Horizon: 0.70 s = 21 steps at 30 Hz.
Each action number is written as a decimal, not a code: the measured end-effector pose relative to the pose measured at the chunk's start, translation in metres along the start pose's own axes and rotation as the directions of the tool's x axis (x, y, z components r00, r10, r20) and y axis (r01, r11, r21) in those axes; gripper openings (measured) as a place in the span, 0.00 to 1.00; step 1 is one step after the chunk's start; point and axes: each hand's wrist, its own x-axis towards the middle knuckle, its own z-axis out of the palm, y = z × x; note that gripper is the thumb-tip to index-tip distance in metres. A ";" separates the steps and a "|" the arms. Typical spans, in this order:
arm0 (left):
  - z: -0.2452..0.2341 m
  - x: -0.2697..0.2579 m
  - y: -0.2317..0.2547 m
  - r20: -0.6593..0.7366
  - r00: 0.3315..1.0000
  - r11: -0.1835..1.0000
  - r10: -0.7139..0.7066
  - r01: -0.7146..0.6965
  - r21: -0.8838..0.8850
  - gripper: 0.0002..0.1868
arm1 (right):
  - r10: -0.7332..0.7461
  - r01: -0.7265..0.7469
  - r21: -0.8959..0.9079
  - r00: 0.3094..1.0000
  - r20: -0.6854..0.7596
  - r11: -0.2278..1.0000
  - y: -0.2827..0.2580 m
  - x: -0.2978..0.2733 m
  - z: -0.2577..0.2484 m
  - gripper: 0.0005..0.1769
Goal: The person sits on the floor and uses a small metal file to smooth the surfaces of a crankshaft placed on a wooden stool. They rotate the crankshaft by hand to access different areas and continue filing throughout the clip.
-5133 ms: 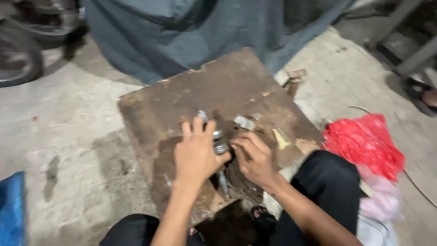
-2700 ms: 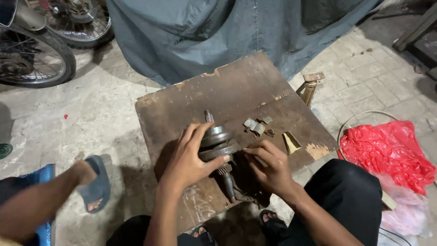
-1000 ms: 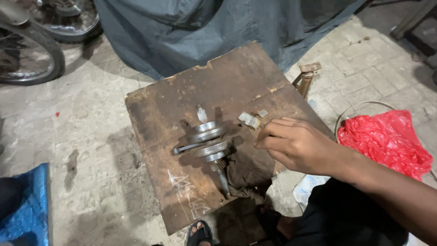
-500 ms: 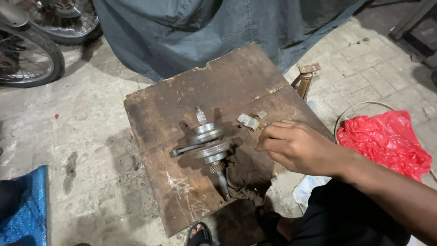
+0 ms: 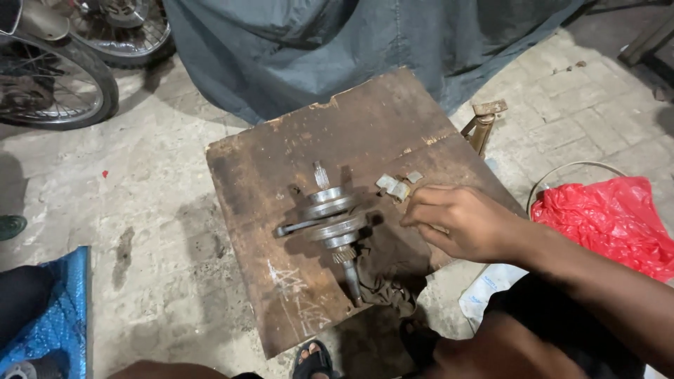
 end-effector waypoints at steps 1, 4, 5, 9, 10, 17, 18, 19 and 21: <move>-0.015 0.003 -0.016 -0.005 1.000 1.000 0.004 -0.004 0.015 0.13 | 0.025 -0.025 0.018 1.000 -0.018 1.000 0.000 0.000 0.000 0.04; -0.026 0.026 -0.087 -0.019 1.000 0.998 0.016 -0.015 0.056 0.13 | 0.101 -0.098 0.072 0.994 -0.044 0.993 0.006 -0.003 0.004 0.11; -0.030 0.035 -0.099 -0.025 1.000 0.997 0.015 -0.013 0.070 0.13 | 0.145 -0.138 0.110 0.988 -0.053 0.984 0.009 -0.001 0.006 0.22; -0.001 0.086 -0.198 -0.302 0.950 0.988 -0.080 0.115 0.101 0.14 | 0.122 -0.119 0.048 0.990 -0.065 0.992 0.013 0.017 0.016 0.12; 0.009 0.096 -0.215 -0.352 0.928 0.977 -0.120 0.174 0.124 0.18 | 0.154 -0.146 0.088 0.983 -0.097 0.985 0.015 0.020 0.022 0.08; 0.059 0.096 -0.228 -0.270 0.949 0.979 -0.164 0.123 -0.163 0.36 | 0.179 -0.163 0.216 0.982 -0.054 0.963 0.003 0.048 0.038 0.07; 0.064 0.098 -0.232 -0.270 0.949 0.979 -0.162 0.121 -0.162 0.36 | 0.181 -0.165 0.215 0.982 -0.055 0.962 0.002 0.050 0.039 0.07; 0.070 0.100 -0.235 -0.330 0.928 0.972 -0.172 0.106 -0.208 0.34 | 0.205 -0.186 0.238 0.977 -0.055 0.953 0.001 0.053 0.040 0.08; 0.077 0.106 -0.242 -0.393 0.902 0.965 -0.179 0.082 -0.251 0.33 | 0.228 -0.207 0.254 0.972 -0.057 0.945 0.004 0.054 0.044 0.08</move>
